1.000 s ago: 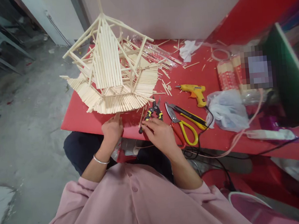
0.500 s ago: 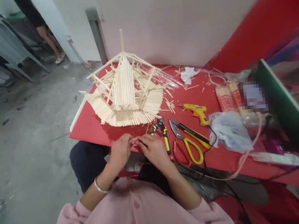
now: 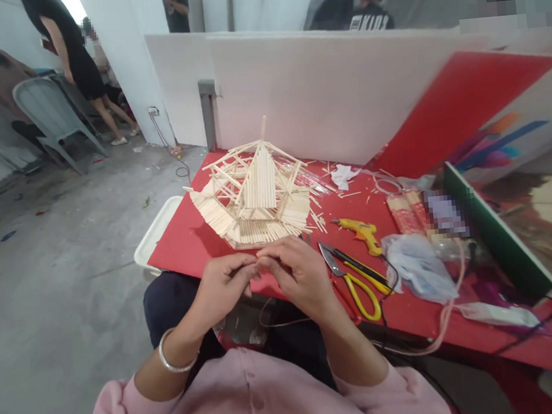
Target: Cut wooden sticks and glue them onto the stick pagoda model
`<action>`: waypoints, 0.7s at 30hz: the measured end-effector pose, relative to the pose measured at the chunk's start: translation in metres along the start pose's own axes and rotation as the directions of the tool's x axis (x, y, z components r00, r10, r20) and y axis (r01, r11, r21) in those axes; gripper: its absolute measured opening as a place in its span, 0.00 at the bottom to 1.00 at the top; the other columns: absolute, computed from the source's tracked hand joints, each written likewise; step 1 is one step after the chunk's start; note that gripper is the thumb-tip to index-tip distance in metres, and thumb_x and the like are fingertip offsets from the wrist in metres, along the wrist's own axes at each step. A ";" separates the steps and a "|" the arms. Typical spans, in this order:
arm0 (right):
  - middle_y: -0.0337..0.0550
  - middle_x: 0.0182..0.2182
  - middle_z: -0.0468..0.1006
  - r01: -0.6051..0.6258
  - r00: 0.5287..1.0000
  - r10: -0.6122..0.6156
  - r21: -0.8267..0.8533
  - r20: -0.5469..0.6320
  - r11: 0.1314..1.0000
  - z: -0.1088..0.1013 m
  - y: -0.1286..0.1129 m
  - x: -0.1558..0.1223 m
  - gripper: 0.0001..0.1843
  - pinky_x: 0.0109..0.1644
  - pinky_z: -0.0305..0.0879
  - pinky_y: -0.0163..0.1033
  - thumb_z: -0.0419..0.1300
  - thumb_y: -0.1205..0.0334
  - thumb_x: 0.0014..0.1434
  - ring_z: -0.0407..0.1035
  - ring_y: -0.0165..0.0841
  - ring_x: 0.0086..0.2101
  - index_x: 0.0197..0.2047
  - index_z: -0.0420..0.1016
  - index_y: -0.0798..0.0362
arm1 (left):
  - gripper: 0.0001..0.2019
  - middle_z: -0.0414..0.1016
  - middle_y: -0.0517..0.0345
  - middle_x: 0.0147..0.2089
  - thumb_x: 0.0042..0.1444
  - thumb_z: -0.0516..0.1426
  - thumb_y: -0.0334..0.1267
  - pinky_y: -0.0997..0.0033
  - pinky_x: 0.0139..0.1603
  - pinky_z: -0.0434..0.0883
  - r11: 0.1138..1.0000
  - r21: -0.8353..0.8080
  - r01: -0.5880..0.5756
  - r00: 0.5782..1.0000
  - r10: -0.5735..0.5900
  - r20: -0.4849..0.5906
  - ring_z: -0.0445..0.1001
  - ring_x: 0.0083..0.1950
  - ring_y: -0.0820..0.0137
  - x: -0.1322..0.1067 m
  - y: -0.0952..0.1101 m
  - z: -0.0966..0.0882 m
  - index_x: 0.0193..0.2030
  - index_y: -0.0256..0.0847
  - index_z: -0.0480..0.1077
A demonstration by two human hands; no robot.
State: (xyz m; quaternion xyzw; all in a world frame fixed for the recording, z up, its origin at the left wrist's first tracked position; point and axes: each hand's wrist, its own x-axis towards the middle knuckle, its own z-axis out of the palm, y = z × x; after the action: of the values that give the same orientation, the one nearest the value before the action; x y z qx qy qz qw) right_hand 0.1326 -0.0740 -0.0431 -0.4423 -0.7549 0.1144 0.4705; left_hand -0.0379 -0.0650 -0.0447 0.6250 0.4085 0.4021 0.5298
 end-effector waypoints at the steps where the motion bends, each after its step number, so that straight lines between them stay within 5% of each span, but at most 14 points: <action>1: 0.40 0.33 0.81 0.024 0.999 -0.024 -0.008 -0.024 1.000 0.000 -0.002 0.007 0.05 0.41 0.69 0.37 0.61 0.63 0.63 0.74 0.31 0.36 0.38 0.79 0.49 | 0.07 0.74 0.61 0.23 0.57 0.60 0.38 0.78 0.23 0.66 1.000 -0.022 -0.022 0.999 0.022 -0.026 0.69 0.21 0.77 0.004 0.005 -0.003 0.32 0.38 0.78; 6: 0.40 0.37 0.82 -0.001 0.981 0.000 -0.002 -0.192 1.000 0.012 -0.011 0.025 0.09 0.36 0.71 0.35 0.61 0.63 0.63 0.76 0.29 0.35 0.47 0.77 0.48 | 0.09 0.72 0.62 0.18 0.48 0.66 0.40 0.78 0.16 0.63 0.979 -0.203 0.020 0.991 -0.047 -0.128 0.65 0.16 0.77 0.023 0.021 -0.015 0.34 0.36 0.80; 10: 0.42 0.41 0.82 0.025 0.962 -0.032 -0.030 -0.271 0.999 0.022 -0.012 0.021 0.14 0.34 0.72 0.34 0.60 0.64 0.63 0.76 0.29 0.37 0.53 0.74 0.48 | 0.12 0.76 0.58 0.21 0.44 0.69 0.40 0.78 0.17 0.67 0.947 -0.319 0.047 0.984 -0.099 -0.151 0.72 0.19 0.74 0.034 0.027 -0.019 0.31 0.35 0.77; 21: 0.43 0.37 0.82 0.076 0.968 -0.090 -0.071 -0.236 0.995 0.018 -0.002 0.007 0.09 0.45 0.73 0.40 0.61 0.71 0.60 0.75 0.31 0.39 0.43 0.78 0.51 | 0.17 0.79 0.57 0.25 0.45 0.68 0.29 0.82 0.14 0.65 0.876 -0.458 0.149 0.962 -0.236 -0.137 0.73 0.19 0.75 0.065 0.028 -0.030 0.42 0.35 0.70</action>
State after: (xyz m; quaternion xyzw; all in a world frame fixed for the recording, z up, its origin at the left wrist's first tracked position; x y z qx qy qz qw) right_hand 0.1158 -0.0654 -0.0476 -0.4349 -0.7140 0.0175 0.5484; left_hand -0.0417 0.0027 -0.0091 0.4028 0.4148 0.4870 0.6546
